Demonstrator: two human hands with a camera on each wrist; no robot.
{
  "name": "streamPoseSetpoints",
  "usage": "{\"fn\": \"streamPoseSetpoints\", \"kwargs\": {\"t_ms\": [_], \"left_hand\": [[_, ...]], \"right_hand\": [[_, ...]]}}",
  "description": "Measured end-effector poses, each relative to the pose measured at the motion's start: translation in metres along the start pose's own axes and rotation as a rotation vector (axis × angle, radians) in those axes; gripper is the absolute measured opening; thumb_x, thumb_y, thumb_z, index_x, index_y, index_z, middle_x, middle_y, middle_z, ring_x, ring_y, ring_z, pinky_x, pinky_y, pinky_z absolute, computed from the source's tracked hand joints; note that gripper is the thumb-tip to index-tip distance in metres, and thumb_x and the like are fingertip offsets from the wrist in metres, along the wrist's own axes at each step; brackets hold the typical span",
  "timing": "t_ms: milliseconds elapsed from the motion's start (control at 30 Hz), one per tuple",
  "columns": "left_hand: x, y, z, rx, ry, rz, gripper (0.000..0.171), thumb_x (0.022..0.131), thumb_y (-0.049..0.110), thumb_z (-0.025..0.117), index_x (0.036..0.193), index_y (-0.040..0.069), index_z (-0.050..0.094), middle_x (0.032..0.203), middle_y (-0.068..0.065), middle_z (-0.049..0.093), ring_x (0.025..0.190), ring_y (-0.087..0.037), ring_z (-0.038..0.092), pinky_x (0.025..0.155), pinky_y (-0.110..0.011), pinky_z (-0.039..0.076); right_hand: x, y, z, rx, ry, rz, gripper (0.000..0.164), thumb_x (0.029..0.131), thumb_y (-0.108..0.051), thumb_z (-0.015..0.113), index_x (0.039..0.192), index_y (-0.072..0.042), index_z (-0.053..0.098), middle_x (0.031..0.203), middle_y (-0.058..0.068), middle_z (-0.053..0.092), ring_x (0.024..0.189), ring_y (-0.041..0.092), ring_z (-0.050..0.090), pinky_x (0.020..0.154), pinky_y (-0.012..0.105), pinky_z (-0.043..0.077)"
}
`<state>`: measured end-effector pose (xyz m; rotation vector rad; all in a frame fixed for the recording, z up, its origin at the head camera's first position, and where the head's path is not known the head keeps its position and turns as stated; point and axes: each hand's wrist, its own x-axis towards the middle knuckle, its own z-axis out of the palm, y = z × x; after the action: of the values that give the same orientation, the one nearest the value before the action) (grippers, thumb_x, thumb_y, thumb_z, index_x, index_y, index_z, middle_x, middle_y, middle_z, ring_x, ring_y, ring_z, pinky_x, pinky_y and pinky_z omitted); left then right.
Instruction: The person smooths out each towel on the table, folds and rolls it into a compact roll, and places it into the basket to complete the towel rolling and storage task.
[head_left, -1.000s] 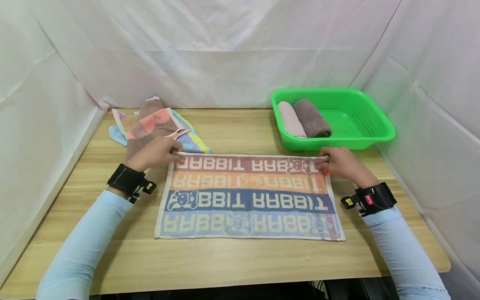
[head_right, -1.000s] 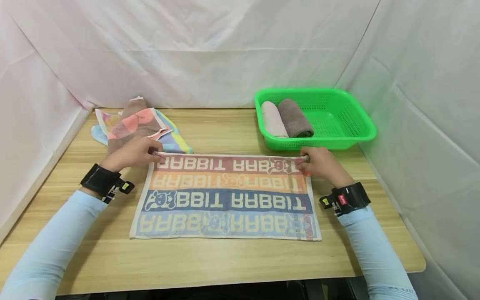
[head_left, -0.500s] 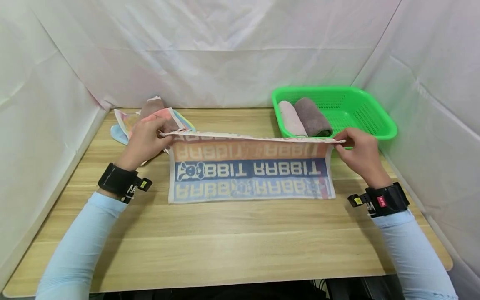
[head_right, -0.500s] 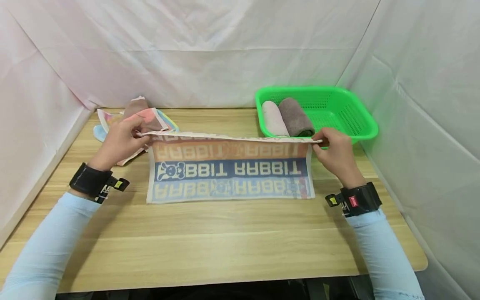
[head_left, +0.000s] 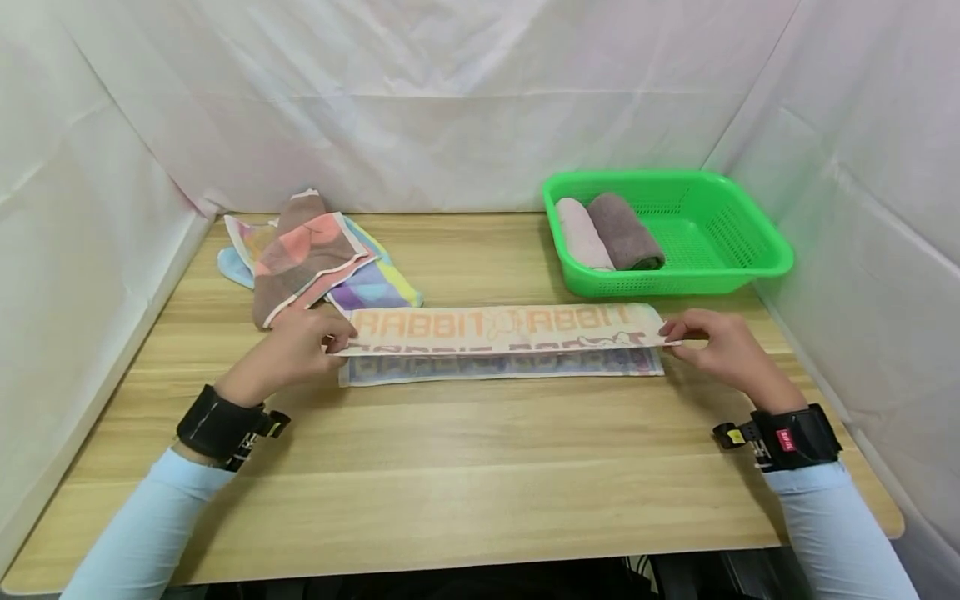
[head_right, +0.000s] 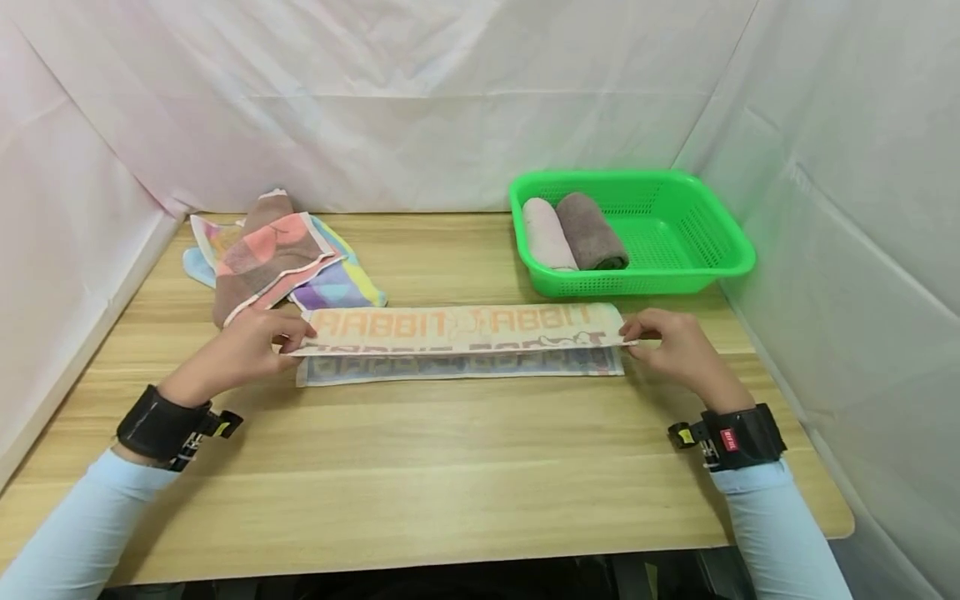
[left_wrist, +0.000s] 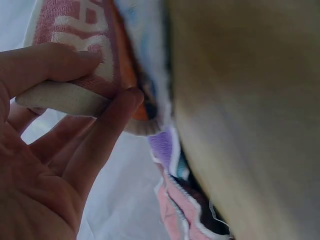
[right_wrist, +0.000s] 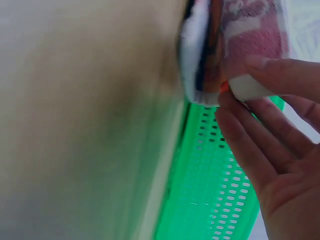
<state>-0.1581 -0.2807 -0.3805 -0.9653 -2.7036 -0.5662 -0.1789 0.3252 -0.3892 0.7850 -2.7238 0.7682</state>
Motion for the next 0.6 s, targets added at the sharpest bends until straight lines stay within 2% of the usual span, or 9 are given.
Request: {"fn": "streamPoseSetpoints", "kwargs": {"t_ms": [100,200,267,333,367,400,467,533,600], "left_hand": [[-0.004,0.001,0.004,-0.004,-0.069,0.009,0.037,0.063,-0.006,0.073,0.061,0.016,0.044,0.082,0.003,0.062,0.082,-0.014,0.056,0.074,-0.030,0.043],[-0.006,0.002,0.004,-0.018,-0.137,0.022,0.043,0.071,0.007,0.085,0.060,0.019,0.046,0.090,0.000,0.065,0.091,-0.017,0.060,0.083,-0.036,0.048],[-0.005,0.002,0.003,-0.031,-0.167,0.023,0.045,0.078,0.022,0.089,0.059,0.022,0.048,0.096,-0.003,0.069,0.098,-0.019,0.063,0.089,-0.040,0.049],[-0.002,0.002,0.002,-0.046,-0.196,0.005,0.046,0.081,0.033,0.088,0.058,0.024,0.049,0.091,-0.003,0.068,0.091,-0.018,0.063,0.084,-0.037,0.049],[0.000,0.002,0.001,-0.054,-0.208,-0.010,0.046,0.084,0.034,0.086,0.059,0.024,0.049,0.086,-0.002,0.066,0.086,-0.017,0.061,0.079,-0.034,0.048],[0.002,0.002,0.001,-0.055,-0.222,-0.026,0.045,0.086,0.032,0.085,0.059,0.024,0.049,0.081,0.000,0.063,0.082,-0.015,0.058,0.075,-0.031,0.046],[0.007,0.001,0.000,-0.058,-0.240,-0.068,0.044,0.086,0.029,0.085,0.061,0.022,0.049,0.073,0.002,0.056,0.075,-0.014,0.053,0.070,-0.028,0.041],[0.009,-0.001,0.001,-0.050,-0.248,-0.117,0.039,0.084,0.025,0.086,0.067,0.020,0.052,0.073,0.001,0.053,0.074,-0.015,0.051,0.068,-0.028,0.039],[0.008,-0.002,0.002,-0.024,-0.246,-0.157,0.029,0.083,0.024,0.087,0.076,0.018,0.059,0.082,0.000,0.058,0.079,-0.016,0.052,0.072,-0.031,0.041]], "right_hand": [[-0.002,0.002,0.002,-0.044,-0.065,-0.034,0.030,0.070,0.008,0.083,0.083,-0.018,0.074,0.097,0.003,0.079,0.092,0.003,0.067,0.083,0.012,0.053],[-0.001,0.000,0.003,-0.082,-0.149,-0.038,0.026,0.073,-0.001,0.086,0.083,-0.022,0.075,0.096,-0.002,0.078,0.091,0.015,0.071,0.081,0.030,0.059],[0.002,-0.002,0.001,-0.064,-0.217,0.002,0.019,0.078,-0.008,0.086,0.084,-0.022,0.075,0.096,-0.003,0.077,0.092,0.020,0.071,0.081,0.040,0.061],[0.006,-0.004,-0.003,-0.033,-0.287,0.065,0.010,0.084,-0.016,0.084,0.090,-0.020,0.076,0.098,-0.003,0.077,0.094,0.020,0.072,0.083,0.042,0.060],[0.008,-0.004,-0.005,-0.010,-0.313,0.098,0.009,0.087,-0.019,0.082,0.094,-0.018,0.077,0.099,-0.002,0.077,0.095,0.018,0.071,0.083,0.040,0.060],[0.011,-0.004,-0.006,0.007,-0.325,0.125,0.010,0.090,-0.020,0.080,0.098,-0.015,0.077,0.100,0.000,0.077,0.094,0.015,0.071,0.083,0.036,0.060],[0.018,-0.004,-0.009,0.039,-0.334,0.175,0.019,0.094,-0.020,0.076,0.108,-0.007,0.075,0.105,0.007,0.077,0.097,0.018,0.072,0.084,0.034,0.059],[0.025,-0.003,-0.010,0.052,-0.338,0.219,0.032,0.096,-0.020,0.074,0.120,-0.001,0.069,0.114,0.017,0.074,0.101,0.027,0.073,0.086,0.037,0.060],[0.032,-0.002,-0.009,0.061,-0.344,0.271,0.048,0.097,-0.025,0.073,0.133,0.004,0.059,0.128,0.027,0.066,0.111,0.039,0.070,0.090,0.044,0.060]]}}
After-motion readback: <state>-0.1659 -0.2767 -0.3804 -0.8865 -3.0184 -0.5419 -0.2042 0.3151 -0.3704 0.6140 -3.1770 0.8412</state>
